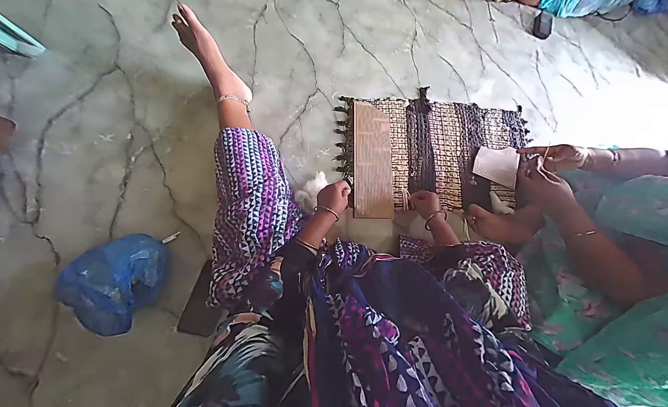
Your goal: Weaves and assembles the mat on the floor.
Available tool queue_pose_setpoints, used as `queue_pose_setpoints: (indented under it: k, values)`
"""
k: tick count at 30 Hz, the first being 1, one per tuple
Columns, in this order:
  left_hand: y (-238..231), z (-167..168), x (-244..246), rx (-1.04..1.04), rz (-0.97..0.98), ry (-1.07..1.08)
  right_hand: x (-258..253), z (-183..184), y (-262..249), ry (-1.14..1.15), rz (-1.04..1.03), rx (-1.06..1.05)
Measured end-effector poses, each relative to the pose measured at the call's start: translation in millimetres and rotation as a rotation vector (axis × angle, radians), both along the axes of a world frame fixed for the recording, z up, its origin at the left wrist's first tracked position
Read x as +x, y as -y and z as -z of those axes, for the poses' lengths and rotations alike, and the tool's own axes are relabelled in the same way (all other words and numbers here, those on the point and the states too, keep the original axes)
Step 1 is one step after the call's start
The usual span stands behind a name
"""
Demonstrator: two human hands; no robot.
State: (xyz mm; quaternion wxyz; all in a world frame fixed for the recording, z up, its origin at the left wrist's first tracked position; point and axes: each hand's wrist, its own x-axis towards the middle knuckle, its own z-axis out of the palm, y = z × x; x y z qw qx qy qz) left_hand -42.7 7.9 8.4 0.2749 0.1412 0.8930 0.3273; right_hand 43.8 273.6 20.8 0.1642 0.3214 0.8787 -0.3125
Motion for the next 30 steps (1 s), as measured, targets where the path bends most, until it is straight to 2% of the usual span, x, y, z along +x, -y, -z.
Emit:
queue_pose_setpoints:
  k: [2, 5, 9, 11, 14, 17, 20, 23, 26, 30]
  values:
    - [4, -4, -3, 0.206, -0.192, 0.119, 0, 3, -8, -0.037, 0.118, -0.134]
    - [9, -33, -5, 0.493, -0.443, 0.312, -4, 12, -6, -0.035, 0.132, -0.135]
    - [35, -44, -8, 0.65, -0.536, 0.297, -7, 15, -2, -0.227, 0.242, -0.046]
    - [49, -36, -11, 0.623, -0.598, 0.323, -15, 1, 17, -0.251, 0.175, -0.045]
    - [59, -22, -22, 0.537, -0.724, 0.286, -27, -11, 78, -0.192, -0.174, -0.136]
    - [52, -24, -32, 0.437, -0.686, 0.193, -37, -9, 149, -0.136, -0.518, -0.169]
    - [56, -21, -28, 0.345, -0.629, 0.177, -49, -3, 197, -0.038, -0.668, -0.048]
    - [69, -27, -7, 0.318, -0.529, 0.165, -61, 16, 206, -0.011, -0.593, -0.028]
    - [72, -22, -8, 0.274, -0.381, 0.204, -68, 25, 185, -0.076, -0.438, -0.268]
    - [60, -12, -9, 0.148, -0.174, 0.178, -53, 10, 149, -0.093, -0.273, -0.552]
